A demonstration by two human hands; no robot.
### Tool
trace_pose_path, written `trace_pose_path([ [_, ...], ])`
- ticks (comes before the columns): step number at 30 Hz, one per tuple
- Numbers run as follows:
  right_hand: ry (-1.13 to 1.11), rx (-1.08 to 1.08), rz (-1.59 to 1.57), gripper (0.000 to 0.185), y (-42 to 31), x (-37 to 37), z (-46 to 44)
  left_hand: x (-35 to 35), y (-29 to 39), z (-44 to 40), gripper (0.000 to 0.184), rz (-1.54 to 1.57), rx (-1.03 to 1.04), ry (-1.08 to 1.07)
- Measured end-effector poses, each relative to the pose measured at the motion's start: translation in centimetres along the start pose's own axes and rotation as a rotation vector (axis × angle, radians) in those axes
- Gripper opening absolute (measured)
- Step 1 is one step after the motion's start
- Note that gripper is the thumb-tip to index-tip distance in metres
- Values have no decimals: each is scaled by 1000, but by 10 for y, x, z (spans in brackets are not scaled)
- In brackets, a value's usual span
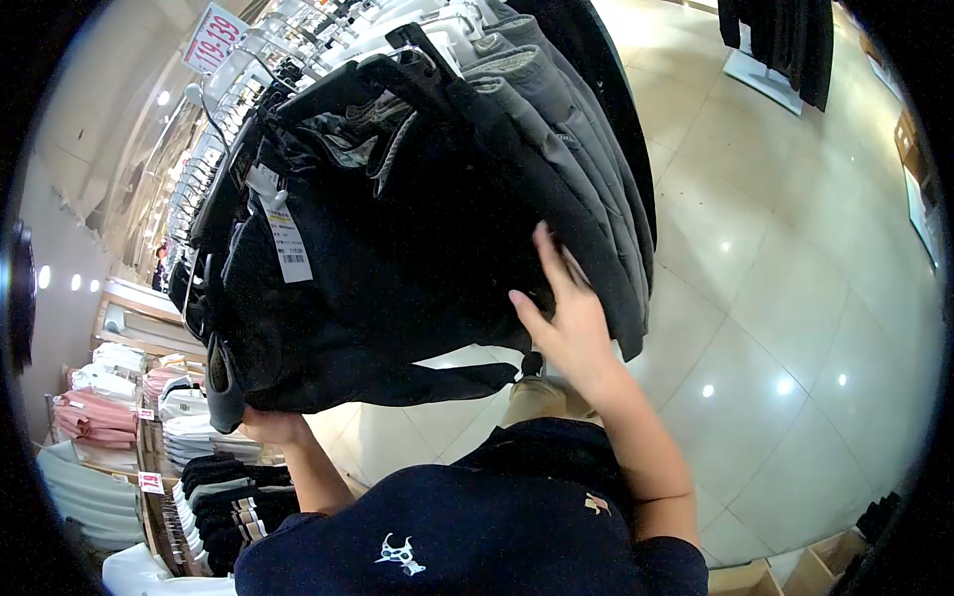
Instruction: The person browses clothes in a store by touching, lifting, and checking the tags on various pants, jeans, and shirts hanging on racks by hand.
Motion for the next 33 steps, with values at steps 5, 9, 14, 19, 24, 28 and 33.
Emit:
trace_pose_path([
  [5, -327, 210, -759, 43, -24, 95, -31, 13, 7, -2, 21, 158, -79, -180],
  [9, -362, 549, -1105, 31, -62, 145, -69, 36, 14, -3, 25, 329, -324, -291],
  [14, -605, 410, -1086, 23, -76, 171, -91, 25, 27, -10, 18, -28, -15, -205],
  [19, -473, 183, -874, 23, -64, 157, -102, 26, 34, -8, 16, -172, 56, -161],
  [24, -462, 234, -861, 34, -54, 152, -88, 33, 37, -9, 14, -284, 178, -246],
  [28, -457, 40, -666, 89, -51, 128, -47, 43, -34, 11, 38, 36, -260, -325],
  [33, -487, 328, -696, 106, -47, 100, 14, 150, -25, 128, 48, 35, -358, -884],
])
Point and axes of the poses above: each hand's wrist, its own z-axis away from the middle knuckle, its own x-axis out of the palm, y = z × x, the point moved 8 cm from there along -z, towards the middle knuckle, and after that the axes turned 11 degrees about -x, right-handed, at the moved point
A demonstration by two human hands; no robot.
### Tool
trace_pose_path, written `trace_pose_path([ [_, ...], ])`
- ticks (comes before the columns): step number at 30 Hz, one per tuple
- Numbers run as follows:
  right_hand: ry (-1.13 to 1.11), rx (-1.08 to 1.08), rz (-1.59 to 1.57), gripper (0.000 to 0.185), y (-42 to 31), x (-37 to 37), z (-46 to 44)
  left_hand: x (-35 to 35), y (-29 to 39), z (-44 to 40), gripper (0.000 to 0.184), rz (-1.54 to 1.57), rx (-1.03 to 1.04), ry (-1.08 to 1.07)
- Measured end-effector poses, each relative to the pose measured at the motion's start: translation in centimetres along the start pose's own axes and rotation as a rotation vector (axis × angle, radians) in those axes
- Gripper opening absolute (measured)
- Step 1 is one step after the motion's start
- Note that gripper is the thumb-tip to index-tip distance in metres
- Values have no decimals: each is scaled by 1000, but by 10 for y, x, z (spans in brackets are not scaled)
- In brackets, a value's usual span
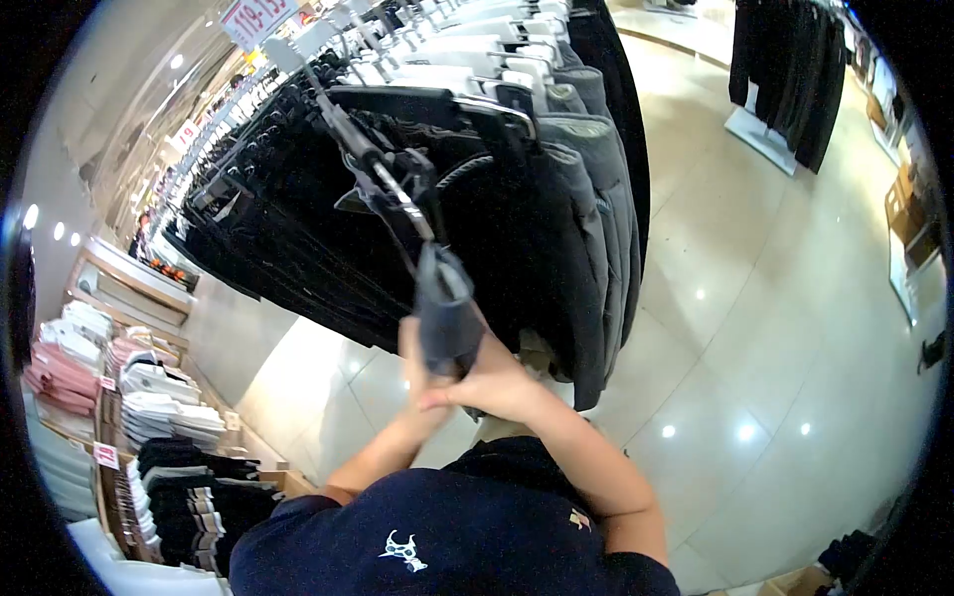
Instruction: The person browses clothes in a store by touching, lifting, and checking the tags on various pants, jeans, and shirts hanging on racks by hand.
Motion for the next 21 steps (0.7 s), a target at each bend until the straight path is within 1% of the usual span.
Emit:
trace_pose_path([
  [1, 109, 21, -5, 104, 3, -6, 10, 25, -11, 7, 51, 102, -52, 17],
  [2, 208, -9, 100, 86, 1, -21, 17, 46, -22, 14, 48, 67, -6, -64],
  [3, 338, -19, 136, 73, 6, -36, 25, 65, -33, 24, 44, 130, -69, -118],
  [4, 472, -33, 172, 60, 10, -49, 33, 88, -36, 32, 39, -81, -40, -324],
  [6, 727, -120, 259, 34, -1, -66, 49, 122, -62, 38, 33, 156, -261, -531],
  [7, 729, -123, 278, 34, 3, -70, 54, 128, -66, 42, 33, 173, -252, -534],
  [9, 787, 4, 504, 21, 27, -91, 69, 138, -71, 48, 29, 102, -229, -535],
  [10, 789, -4, 521, 21, 36, -97, 73, 137, -69, 46, 29, 115, -216, -536],
  [12, 869, 79, 734, 18, 58, -115, 88, 134, -83, 47, 28, -26, -348, -650],
  [13, 885, 12, 765, 19, 72, -126, 96, 124, -96, 39, 29, 93, -257, -538],
  [14, 932, -11, 808, 18, 76, -132, 103, 109, -111, 29, 29, 116, -280, -446],
  [15, 927, 67, 838, 18, 94, -145, 112, 94, -140, 20, 35, 103, -306, -376],
  [16, 979, 157, 777, 20, 97, -152, 119, 63, -145, 3, 36, 91, -337, -232],
  [17, 1014, 85, 766, 21, 109, -164, 129, 28, -144, -13, 35, 66, -351, -67],
  [18, 993, 128, 803, 23, 112, -170, 136, -8, -138, -30, 38, -57, -290, 110],
  [19, 1042, 260, 741, 23, 119, -178, 150, -39, -137, -47, 40, -72, -251, 225],
  [20, 1032, 220, 807, 20, 122, -187, 161, -65, -132, -64, 43, -90, -240, 302],
  [21, 1061, 139, 713, 18, 130, -195, 172, -86, -120, -81, 50, -78, -172, 376],
])
Point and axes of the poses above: each hand's wrist, its own z-axis away from the middle knuckle, its own x-axis out of the palm, y = z × x, the point moved 8 cm from there along -z, towards the middle knuckle, and after that the axes turned 11 degrees about -x, right-handed, at the moved point
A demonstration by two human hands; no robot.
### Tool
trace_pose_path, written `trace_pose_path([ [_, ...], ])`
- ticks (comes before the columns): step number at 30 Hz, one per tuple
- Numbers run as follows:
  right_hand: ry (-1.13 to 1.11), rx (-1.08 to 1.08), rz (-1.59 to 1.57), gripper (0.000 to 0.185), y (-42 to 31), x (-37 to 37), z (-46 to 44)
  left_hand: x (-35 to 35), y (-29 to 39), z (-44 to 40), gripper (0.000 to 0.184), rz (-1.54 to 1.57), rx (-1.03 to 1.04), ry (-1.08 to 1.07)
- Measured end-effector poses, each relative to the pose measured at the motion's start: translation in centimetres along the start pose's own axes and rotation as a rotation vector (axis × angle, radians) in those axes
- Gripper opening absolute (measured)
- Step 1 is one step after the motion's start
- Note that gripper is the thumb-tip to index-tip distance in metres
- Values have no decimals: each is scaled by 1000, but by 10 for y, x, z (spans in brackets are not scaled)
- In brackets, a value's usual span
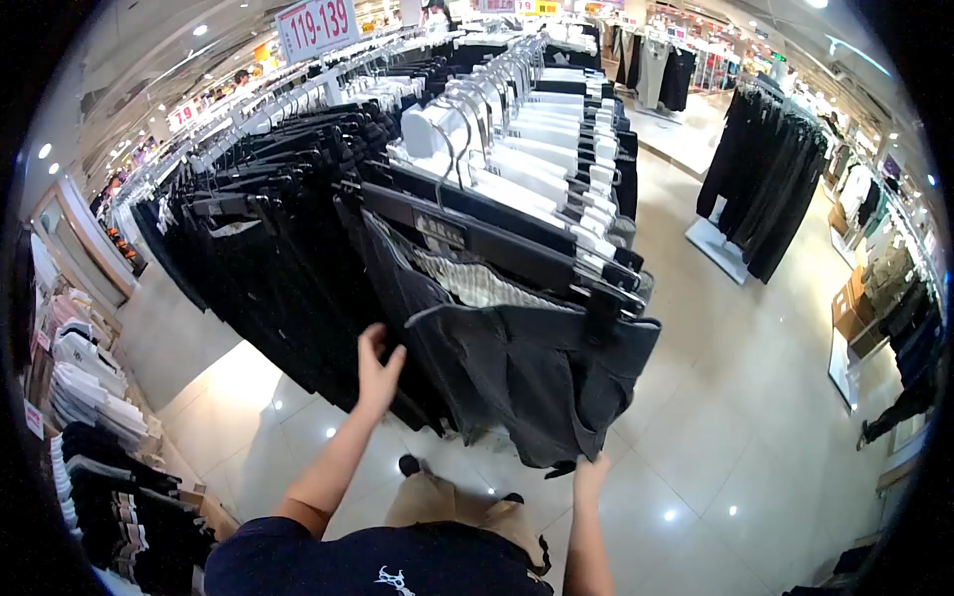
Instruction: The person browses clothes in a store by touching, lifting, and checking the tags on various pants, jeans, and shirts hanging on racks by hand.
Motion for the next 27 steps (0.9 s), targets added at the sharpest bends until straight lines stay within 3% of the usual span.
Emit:
trace_pose_path([
  [3, -14, -10, -15, 17, 36, -12, 9, 3, 4, -47, 67, 20, 80, -100],
  [4, -171, 98, 148, 22, 34, -11, 15, 17, -4, -55, 68, 121, 60, -208],
  [5, -104, 118, 142, 22, 36, -10, 24, 36, -17, -58, 66, 395, -75, -383],
  [7, -338, 78, 158, 30, 48, 26, 40, 60, -52, -56, 64, 471, -282, -465],
  [9, -134, 5, 57, 43, 62, 45, 58, 89, -87, -43, 64, 443, -238, -718],
  [10, -3, 117, 71, 46, 49, 50, 66, 104, -107, -25, 66, 239, -331, -798],
  [12, 97, 310, 24, 50, 57, 74, 86, 118, -178, -11, 71, -51, -239, -838],
  [15, 151, 389, 153, 48, 87, 86, 105, 96, -187, 40, 72, 232, -832, -1197],
  [17, 190, 380, 278, 42, 81, 80, 117, 86, -228, 56, 65, 87, -766, -1246],
  [19, 228, 364, 298, 39, 78, 69, 132, 69, -249, 73, 71, -56, -614, -1298],
  [21, 256, 350, 326, 37, 85, 47, 155, 49, -259, 97, 68, -28, -722, -1400],
  [23, 206, 358, 439, 41, 100, 25, 162, 41, -299, 105, 64, 35, -559, -1300],
  [25, 188, 189, 485, 37, 70, 10, 172, 28, -345, 119, 58, 56, -572, -1245],
  [26, 206, 301, 467, 35, 80, 3, 184, 16, -361, 126, 55, -12, -603, -1246],
  [27, 216, 213, 458, 34, 77, -3, 190, 0, -369, 135, 51, -87, -638, -1249],
])
Point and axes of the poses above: each hand's wrist, its own z-axis away from the middle knuckle, its own x-axis out of the palm, y = z × x, the point moved 8 cm from there along -z, towards the middle knuckle, and after that the axes turned 11 degrees about -x, right-handed, at the moved point
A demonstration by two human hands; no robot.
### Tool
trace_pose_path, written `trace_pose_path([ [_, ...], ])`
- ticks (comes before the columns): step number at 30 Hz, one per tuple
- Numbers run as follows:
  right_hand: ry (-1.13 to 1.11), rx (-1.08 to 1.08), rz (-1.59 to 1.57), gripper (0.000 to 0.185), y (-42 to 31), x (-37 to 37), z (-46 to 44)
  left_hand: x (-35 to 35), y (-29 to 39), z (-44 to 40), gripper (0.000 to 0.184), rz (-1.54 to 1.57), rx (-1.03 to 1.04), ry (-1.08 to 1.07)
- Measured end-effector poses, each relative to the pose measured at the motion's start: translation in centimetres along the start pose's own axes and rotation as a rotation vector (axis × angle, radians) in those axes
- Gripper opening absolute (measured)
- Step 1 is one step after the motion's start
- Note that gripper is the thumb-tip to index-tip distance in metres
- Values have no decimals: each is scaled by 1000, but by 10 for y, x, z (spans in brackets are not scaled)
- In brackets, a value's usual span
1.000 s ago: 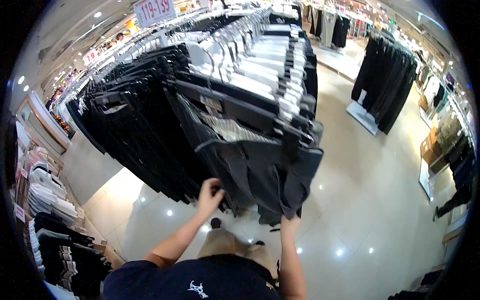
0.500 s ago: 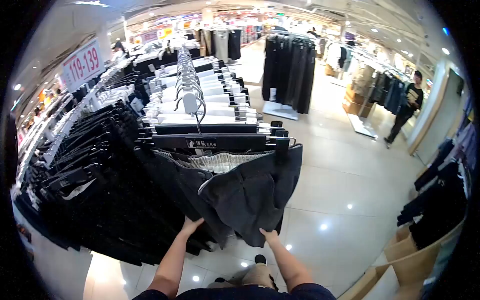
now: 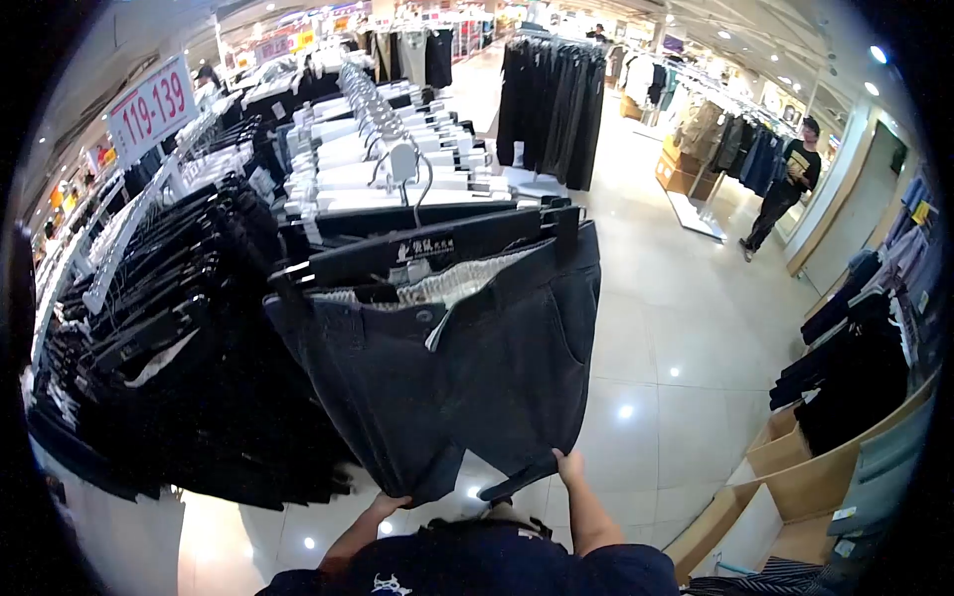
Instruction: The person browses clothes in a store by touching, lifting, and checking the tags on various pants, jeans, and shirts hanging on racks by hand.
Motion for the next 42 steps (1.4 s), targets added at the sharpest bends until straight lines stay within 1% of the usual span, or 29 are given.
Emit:
trace_pose_path([
  [2, -95, 108, 131, 33, 23, 3, 14, -6, -25, 22, 47, -53, -63, 72],
  [4, -151, 158, 187, 33, 32, 0, 29, -16, -62, 27, 50, -226, -267, 94],
  [5, -198, 194, 241, 33, 35, -1, 30, -25, -80, 32, 52, -364, -372, 178],
  [8, -201, 449, 283, 35, 62, -6, 45, -27, -93, 65, 48, -507, -467, 209],
  [9, -213, 440, 288, 35, 75, -3, 48, -25, -92, 69, 48, -495, -476, 215],
  [11, -19, 706, 224, 35, 146, 1, 60, -8, -95, 79, 49, -689, -474, 1],
  [12, -36, 698, 229, 35, 152, 1, 57, -2, -102, 81, 48, -707, -478, -54],
  [14, 274, 851, 13, 33, 164, -9, 64, 2, -121, 84, 48, -600, -540, -27],
  [16, 273, 907, -110, 33, 167, -5, 59, -1, -137, 84, 48, -527, -599, 83],
  [17, 357, 854, -264, 31, 165, -2, 52, -11, -130, 89, 47, -651, -635, 239],
  [18, 439, 797, -419, 30, 162, 0, 44, -10, -125, 91, 47, -635, -641, 249],
  [20, 374, 838, -523, 24, 157, 12, 39, -11, -110, 91, 48, -547, -541, 376],
  [21, 321, 889, -624, 19, 152, 23, 38, -10, -107, 87, 48, -529, -544, 387],
  [22, 262, 938, -723, 14, 148, 34, 35, -8, -108, 74, 50, -482, -455, 399],
  [23, -50, 817, -538, 12, 167, 57, 30, -5, -108, 67, 52, -430, -369, 418],
  [24, -356, 674, -341, 12, 184, 84, 25, 1, -104, 69, 52, -400, -382, 440],
  [26, -672, 532, -89, 22, 130, 91, 22, 14, -72, 68, 52, -497, -311, 541],
  [27, -853, 161, 23, 16, 151, 130, 18, 23, -53, 74, 54, -456, -332, 510],
  [28, -941, 333, 21, 17, 75, 106, 30, 32, -22, 91, 62, -391, -393, 483],
  [30, -1211, 86, 240, 20, 62, 138, 38, 51, -5, 88, 69, -332, -432, 420],
  [32, -1165, -111, 259, 24, 44, 165, 37, 72, 3, 84, 76, -361, -396, 282],
  [33, -1386, -44, 286, 35, 82, 204, 47, 74, 10, 88, 76, -331, -403, 301],
  [34, -1404, -64, 303, 35, 62, 205, 49, 83, 12, 93, 74, -363, -415, 207],
  [35, -1439, 145, 209, 46, 50, 207, 61, 93, 10, 102, 72, -398, -424, 106],
  [36, -1456, 360, 113, 57, 32, 206, 77, 97, -5, 108, 72, -380, -430, 110],
  [38, -1668, 314, 185, 62, -24, 210, 111, 101, -5, 112, 62, -323, -24, 138],
  [39, -1799, 304, 136, 67, -71, 200, 135, 105, -6, 120, 50, -476, -84, -36],
  [40, -1928, 291, 89, 72, -112, 194, 162, 91, -12, 121, 50, -473, -66, -15],
  [42, -2089, 679, -76, 71, -109, 225, 216, 87, -17, 125, 42, -362, 221, -110],
])
Point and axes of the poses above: each hand's wrist, its own z-axis away from the middle knuckle, its own x-axis out of the palm, y = z × x, the point moved 8 cm from there along -z, towards the middle knuckle, and after that the axes turned 11 degrees about -x, right-handed, at the moved point
